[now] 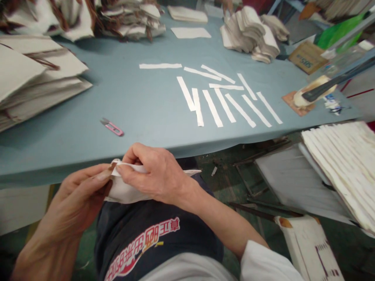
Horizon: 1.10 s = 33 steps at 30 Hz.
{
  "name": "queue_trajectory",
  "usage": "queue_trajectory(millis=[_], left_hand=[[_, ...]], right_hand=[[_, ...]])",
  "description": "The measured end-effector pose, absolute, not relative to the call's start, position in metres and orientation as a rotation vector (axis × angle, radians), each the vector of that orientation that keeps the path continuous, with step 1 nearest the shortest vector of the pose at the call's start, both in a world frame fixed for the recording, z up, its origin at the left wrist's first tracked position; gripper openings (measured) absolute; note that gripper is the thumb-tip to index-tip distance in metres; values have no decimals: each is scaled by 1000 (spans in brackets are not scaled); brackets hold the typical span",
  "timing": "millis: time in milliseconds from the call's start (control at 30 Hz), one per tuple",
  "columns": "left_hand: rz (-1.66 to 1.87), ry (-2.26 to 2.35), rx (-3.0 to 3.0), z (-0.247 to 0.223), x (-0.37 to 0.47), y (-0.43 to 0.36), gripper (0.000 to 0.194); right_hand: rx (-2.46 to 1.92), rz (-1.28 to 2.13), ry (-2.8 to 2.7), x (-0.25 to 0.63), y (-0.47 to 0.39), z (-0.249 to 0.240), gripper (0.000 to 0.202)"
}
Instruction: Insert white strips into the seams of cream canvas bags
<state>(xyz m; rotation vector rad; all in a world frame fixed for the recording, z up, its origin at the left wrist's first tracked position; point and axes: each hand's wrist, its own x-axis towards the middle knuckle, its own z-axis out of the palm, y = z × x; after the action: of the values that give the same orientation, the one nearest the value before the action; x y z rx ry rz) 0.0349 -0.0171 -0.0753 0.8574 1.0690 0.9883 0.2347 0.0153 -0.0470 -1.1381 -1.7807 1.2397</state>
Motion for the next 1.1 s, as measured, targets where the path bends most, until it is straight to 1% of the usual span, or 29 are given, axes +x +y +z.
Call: queue_trajectory(millis=[233,467,800,933,1100], left_hand=[[1004,1083,880,-73,36,-15,42],[1006,1157,893,-74,36,-13,26],[1017,1392,1044,-84,39,-12,19],[1028,1571,1234,-77,51,-17,17],[1022,1662,1367,-70,62,-21,19]], right_hand=[[-1082,1167,-1880,238,21,-47,19],[-1051,1173,-1920,242,27,-49,21],[-1101,1226,-1861,239,34,-55,21],[-1165,1220,-1768,239,31,-60,23],[-1168,1182,-1849,240,31,-62,24]])
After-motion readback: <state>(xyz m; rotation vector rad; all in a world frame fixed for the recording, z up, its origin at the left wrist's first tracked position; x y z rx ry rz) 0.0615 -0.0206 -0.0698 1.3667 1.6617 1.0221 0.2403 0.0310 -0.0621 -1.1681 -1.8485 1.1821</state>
